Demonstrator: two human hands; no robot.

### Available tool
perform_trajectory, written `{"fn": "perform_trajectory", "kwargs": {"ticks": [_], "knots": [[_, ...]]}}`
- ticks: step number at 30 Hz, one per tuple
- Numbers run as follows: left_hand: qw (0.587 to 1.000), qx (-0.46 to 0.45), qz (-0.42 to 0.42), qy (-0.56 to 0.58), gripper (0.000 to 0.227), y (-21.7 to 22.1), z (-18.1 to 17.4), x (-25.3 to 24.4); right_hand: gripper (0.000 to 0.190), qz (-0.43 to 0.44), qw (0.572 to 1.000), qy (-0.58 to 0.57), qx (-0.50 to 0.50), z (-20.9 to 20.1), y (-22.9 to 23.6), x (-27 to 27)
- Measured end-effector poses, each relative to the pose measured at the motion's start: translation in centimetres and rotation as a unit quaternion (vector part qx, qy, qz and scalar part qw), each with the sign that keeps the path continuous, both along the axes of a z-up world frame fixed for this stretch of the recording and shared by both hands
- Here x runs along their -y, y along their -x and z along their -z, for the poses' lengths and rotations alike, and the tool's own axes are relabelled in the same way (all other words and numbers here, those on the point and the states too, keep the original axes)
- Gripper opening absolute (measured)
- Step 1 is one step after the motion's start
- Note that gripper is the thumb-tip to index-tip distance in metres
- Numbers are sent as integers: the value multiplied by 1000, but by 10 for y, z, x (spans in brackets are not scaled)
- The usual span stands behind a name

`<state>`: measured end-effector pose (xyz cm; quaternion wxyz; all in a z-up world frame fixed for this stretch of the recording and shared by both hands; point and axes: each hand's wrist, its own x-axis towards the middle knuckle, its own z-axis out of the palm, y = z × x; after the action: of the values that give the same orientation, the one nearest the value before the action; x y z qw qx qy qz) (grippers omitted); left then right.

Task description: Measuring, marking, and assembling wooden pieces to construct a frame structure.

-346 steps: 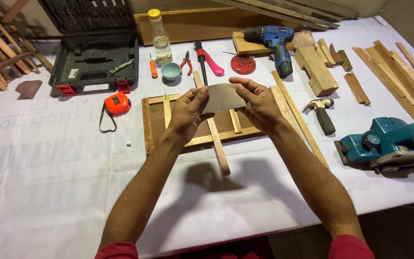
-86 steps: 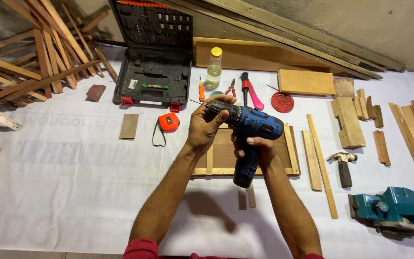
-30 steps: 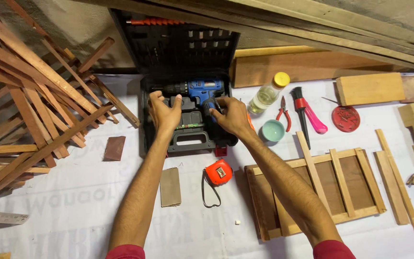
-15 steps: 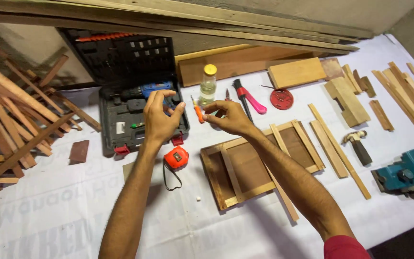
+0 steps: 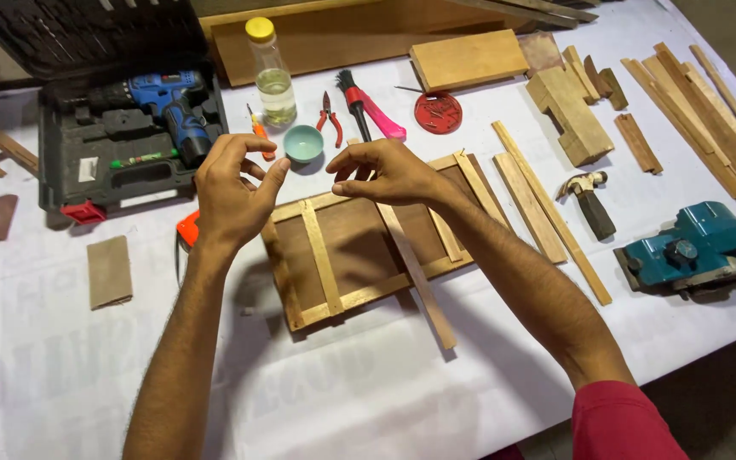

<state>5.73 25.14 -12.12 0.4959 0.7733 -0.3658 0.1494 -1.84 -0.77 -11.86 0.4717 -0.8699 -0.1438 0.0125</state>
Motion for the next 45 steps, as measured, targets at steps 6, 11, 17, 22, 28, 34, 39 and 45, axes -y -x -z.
{"fn": "perform_trajectory", "kwargs": {"ticks": [6,11,17,22,28,34,39,45], "knots": [[999,48,6,-16,21,54,17,28,32,8,997,20,69,9,68,52],[996,83,12,-43,23,98,3,74,31,40,997,-34,65,6,123,105],[988,86,6,-126,28,126,2,118,31,90,995,-22,42,5,146,133],[980,76,25,-184,29,114,51,149,31,162,986,6,-28,29,135,131],[942,8,63,-330,49,102,83,182,33,227,962,59,-140,65,115,120],[894,39,77,-440,112,87,116,196,45,243,961,94,-87,121,93,131],[894,26,115,-433,123,90,124,200,43,241,959,101,-108,118,95,138],[890,34,137,-434,129,98,117,212,43,265,945,114,-153,92,110,139]]}}
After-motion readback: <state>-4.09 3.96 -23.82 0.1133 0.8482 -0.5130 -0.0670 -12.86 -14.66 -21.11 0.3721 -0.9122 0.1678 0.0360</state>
